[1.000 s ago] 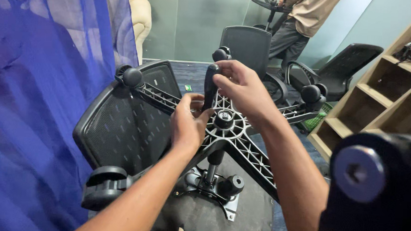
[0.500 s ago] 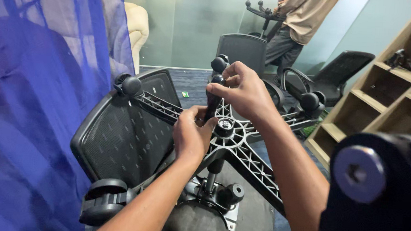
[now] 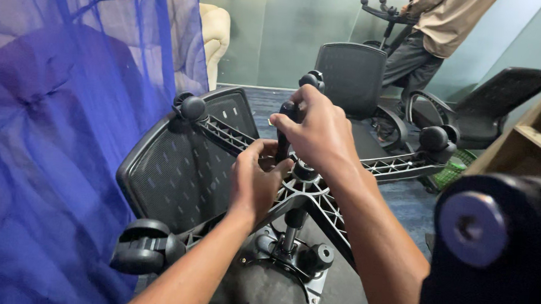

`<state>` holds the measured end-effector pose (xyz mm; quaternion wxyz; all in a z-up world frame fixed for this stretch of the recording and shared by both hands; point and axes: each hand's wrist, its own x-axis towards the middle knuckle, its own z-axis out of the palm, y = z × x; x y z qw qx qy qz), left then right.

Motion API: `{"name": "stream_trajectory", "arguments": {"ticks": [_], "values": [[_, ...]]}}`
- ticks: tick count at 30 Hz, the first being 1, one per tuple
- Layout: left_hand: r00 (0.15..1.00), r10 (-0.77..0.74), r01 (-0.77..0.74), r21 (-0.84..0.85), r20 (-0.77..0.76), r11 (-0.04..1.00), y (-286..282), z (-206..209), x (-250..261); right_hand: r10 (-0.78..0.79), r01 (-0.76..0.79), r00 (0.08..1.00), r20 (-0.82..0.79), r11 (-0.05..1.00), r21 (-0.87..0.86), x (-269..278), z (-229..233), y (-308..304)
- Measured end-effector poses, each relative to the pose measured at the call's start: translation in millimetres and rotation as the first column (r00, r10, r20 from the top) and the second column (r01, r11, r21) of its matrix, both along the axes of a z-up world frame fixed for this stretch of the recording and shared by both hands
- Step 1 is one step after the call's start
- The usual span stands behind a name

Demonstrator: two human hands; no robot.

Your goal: The person attaches caster wheels to the base of an office chair. They insert each wheel into the base sockets and press down to secure them in place.

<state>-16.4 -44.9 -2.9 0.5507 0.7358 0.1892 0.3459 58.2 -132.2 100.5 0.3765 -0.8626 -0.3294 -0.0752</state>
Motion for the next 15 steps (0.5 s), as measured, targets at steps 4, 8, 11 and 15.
{"name": "stream_trajectory", "arguments": {"ticks": [4, 8, 11, 15], "values": [[1.0, 0.007, -0.008, 0.006, 0.009, 1.0, -4.5, 2.9, -1.1, 0.037, -0.037, 0.999, -0.002, 0.999, -0.027, 2.1, 1.0, -3.6], [0.993, 0.033, -0.052, 0.168, 0.113, 0.984, -2.4, -6.1, -1.4, 0.33, -0.321, 0.93, -0.164, 0.944, 0.08, 19.8, 6.4, -5.0], [0.988, 0.051, -0.073, 0.154, 0.145, 0.985, -2.2, -13.1, 3.3, 0.325, -0.33, 0.935, -0.143, 0.944, -0.007, 20.8, 11.3, -7.3], [0.987, 0.065, -0.098, 0.231, 0.147, 0.968, 2.5, -16.7, 0.2, 0.161, -0.166, 0.986, -0.043, 0.975, -0.15, 5.9, 25.2, -5.4]]}}
